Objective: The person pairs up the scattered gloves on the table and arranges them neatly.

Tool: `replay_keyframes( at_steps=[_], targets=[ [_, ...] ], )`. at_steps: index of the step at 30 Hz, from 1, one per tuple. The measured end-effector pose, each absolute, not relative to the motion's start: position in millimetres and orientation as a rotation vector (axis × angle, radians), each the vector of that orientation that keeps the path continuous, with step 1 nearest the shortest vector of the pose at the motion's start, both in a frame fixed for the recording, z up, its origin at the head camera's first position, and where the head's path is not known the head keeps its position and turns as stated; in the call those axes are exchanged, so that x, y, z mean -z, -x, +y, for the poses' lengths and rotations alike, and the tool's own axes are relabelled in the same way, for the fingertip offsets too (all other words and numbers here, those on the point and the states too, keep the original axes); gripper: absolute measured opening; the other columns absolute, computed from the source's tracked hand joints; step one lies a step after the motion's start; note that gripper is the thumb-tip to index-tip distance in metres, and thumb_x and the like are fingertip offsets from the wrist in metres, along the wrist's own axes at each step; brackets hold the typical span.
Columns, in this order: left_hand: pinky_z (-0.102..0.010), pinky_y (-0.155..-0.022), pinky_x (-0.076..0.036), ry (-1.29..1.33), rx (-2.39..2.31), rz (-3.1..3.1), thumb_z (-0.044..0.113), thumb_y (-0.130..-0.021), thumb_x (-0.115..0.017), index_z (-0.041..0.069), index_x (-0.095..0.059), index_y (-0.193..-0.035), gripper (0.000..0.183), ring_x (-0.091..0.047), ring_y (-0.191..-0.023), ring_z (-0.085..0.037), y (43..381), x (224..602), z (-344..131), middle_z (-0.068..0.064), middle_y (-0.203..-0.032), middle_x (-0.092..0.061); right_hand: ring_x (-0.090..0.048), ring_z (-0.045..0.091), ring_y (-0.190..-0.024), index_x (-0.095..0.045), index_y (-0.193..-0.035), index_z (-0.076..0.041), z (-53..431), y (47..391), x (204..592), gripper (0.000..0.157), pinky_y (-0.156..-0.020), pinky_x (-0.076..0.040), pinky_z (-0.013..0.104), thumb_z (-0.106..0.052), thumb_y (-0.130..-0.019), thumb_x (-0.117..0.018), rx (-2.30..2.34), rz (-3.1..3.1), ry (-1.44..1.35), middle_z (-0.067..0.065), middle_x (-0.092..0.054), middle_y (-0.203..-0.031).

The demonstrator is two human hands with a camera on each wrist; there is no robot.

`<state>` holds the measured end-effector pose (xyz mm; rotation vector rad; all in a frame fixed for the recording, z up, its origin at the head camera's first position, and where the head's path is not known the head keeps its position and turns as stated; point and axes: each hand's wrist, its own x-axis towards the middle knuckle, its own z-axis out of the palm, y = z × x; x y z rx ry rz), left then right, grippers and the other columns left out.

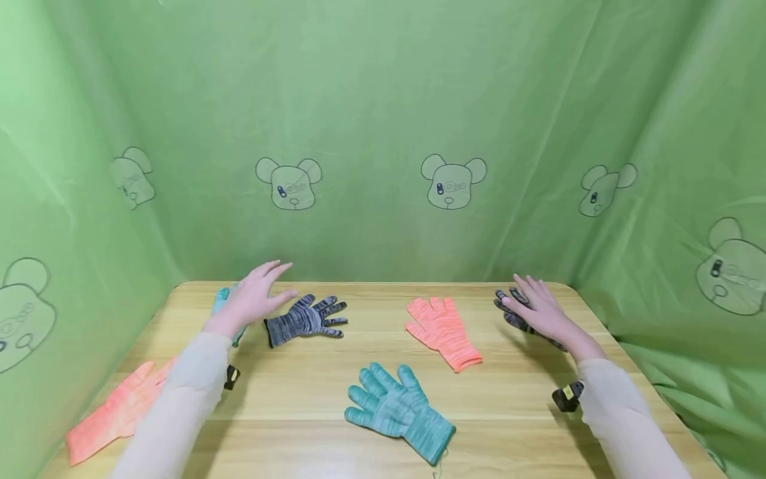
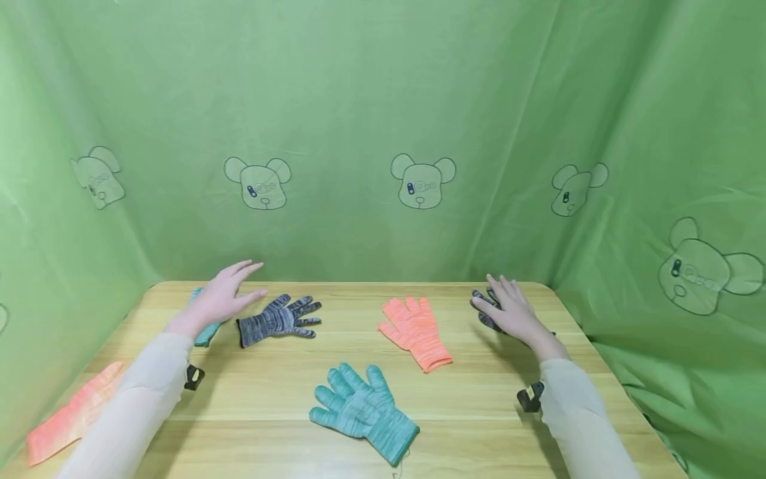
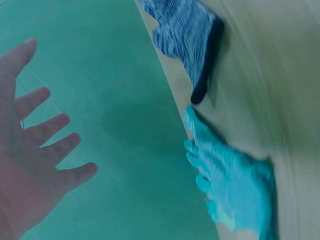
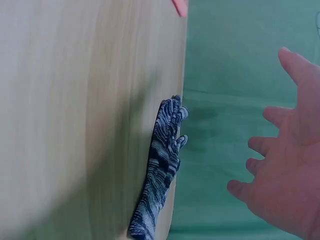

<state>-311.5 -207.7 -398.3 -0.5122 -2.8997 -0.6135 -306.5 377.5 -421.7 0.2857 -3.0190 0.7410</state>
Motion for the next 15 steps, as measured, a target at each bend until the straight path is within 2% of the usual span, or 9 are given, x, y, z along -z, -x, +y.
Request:
replay_keyframes(
  at_steps=[5, 11, 15],
  targets=[
    [-0.071, -0.111, -0.023, 0.530, 0.703, -2.902, 0.047, -0.094, -0.058, 0.014, -0.033, -0.152, 0.071, -0.027, -0.143, -0.047, 307, 405, -205, -0.022, -0.158, -0.026, 0.006, 0.056, -0.143, -0.003, -0.156, -0.006, 388, 302, 424, 0.082, -0.109, 0.002, 0.076, -0.050, -0.100, -0.043, -0.842, -2.998, -0.294, 0.033, 0.004, -0.158],
    [-0.067, -0.112, -0.026, 0.567, 0.779, -2.890, 0.043, -0.094, -0.060, 0.011, -0.036, -0.150, 0.068, -0.032, -0.140, -0.047, 306, 416, -201, -0.023, -0.155, -0.033, -0.004, 0.060, -0.141, -0.003, -0.155, 0.001, 405, 292, 423, 0.081, -0.109, -0.005, 0.076, -0.045, -0.101, -0.043, -0.892, -2.972, -0.260, 0.036, -0.003, -0.157],
    [-0.064, -0.114, -0.026, 0.576, 0.873, -2.889, 0.035, -0.094, -0.062, 0.007, -0.038, -0.148, 0.065, -0.034, -0.140, -0.045, 304, 425, -199, -0.022, -0.152, -0.038, -0.002, 0.061, -0.141, -0.001, -0.154, 0.002, 414, 287, 424, 0.082, -0.109, -0.005, 0.077, -0.046, -0.101, -0.042, -0.910, -2.980, -0.233, 0.037, -0.003, -0.156]
  ],
)
